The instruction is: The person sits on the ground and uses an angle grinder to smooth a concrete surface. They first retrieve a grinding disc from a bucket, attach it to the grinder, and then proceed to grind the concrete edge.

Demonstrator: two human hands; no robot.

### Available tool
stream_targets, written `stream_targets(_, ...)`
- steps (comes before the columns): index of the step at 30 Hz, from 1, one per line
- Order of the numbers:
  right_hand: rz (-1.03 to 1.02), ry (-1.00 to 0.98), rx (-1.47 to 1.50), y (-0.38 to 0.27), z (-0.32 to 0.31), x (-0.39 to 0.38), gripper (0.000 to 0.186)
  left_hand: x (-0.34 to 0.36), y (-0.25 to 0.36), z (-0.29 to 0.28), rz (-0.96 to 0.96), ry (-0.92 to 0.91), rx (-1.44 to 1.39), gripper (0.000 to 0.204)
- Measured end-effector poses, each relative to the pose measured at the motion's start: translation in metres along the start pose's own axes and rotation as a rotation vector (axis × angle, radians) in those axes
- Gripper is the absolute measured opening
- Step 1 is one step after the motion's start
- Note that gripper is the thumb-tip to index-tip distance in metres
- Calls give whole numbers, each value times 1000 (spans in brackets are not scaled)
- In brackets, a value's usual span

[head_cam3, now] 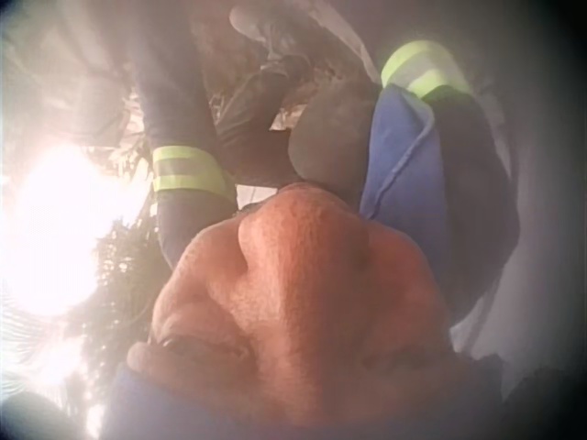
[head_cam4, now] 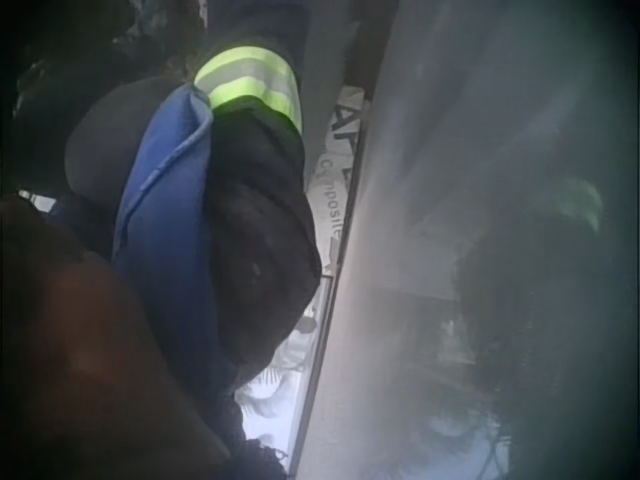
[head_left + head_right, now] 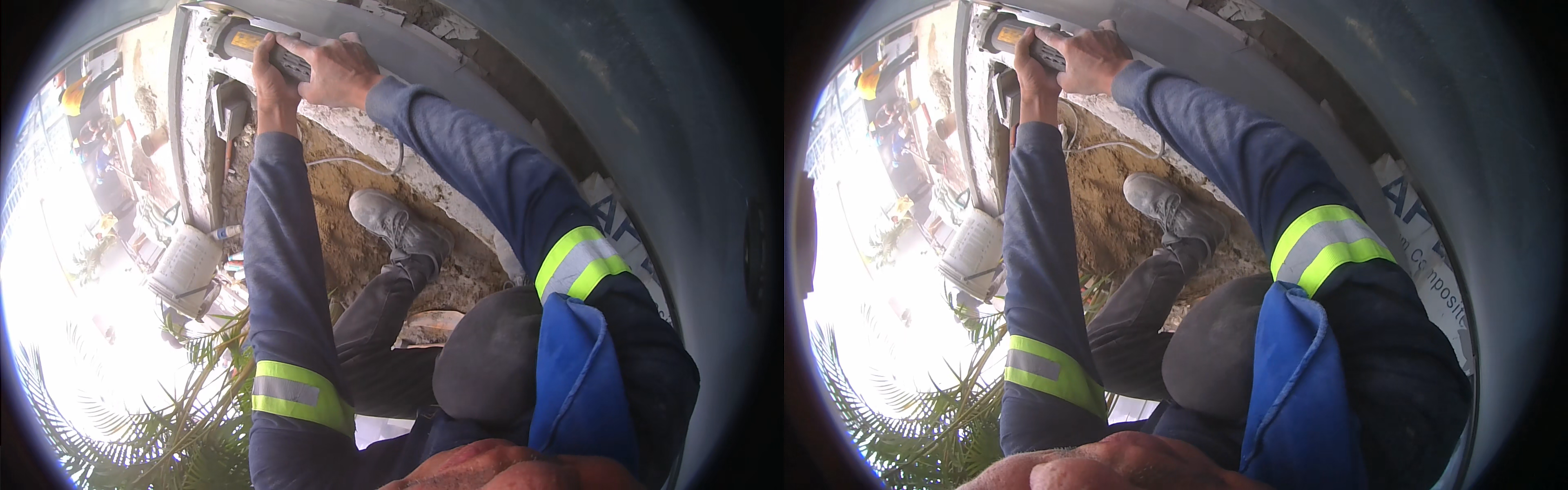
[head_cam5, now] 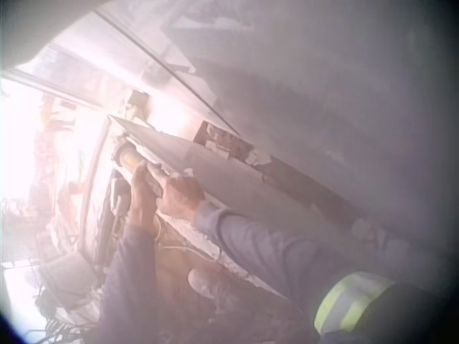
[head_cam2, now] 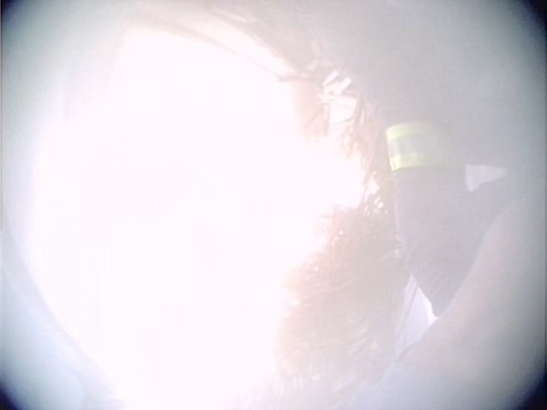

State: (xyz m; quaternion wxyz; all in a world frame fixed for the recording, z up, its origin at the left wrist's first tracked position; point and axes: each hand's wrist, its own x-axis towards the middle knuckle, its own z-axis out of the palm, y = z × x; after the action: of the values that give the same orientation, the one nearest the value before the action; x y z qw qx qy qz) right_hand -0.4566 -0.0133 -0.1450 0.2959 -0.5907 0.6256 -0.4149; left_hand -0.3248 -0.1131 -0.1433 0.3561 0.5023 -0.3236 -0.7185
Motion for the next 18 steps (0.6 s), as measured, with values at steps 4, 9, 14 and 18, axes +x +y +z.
stream_targets(4, -13, 44, 62, 5, 7, 3, 84, -3, -1, 7, 31, 48, 19, 34)
stream_targets(9, 24, -9, -19, -4, -5, -2, 72, -21, -1, 18, 45, 107, 15, 32)
stream_targets(14, 114, -190, 30, -15, -22, 6, 67, -28, 6, 28, -11, 125, 65, 34)
stream_targets(18, 136, -140, 3, -19, -25, 10, 60, -20, 6, 29, -16, 137, 84, 35)
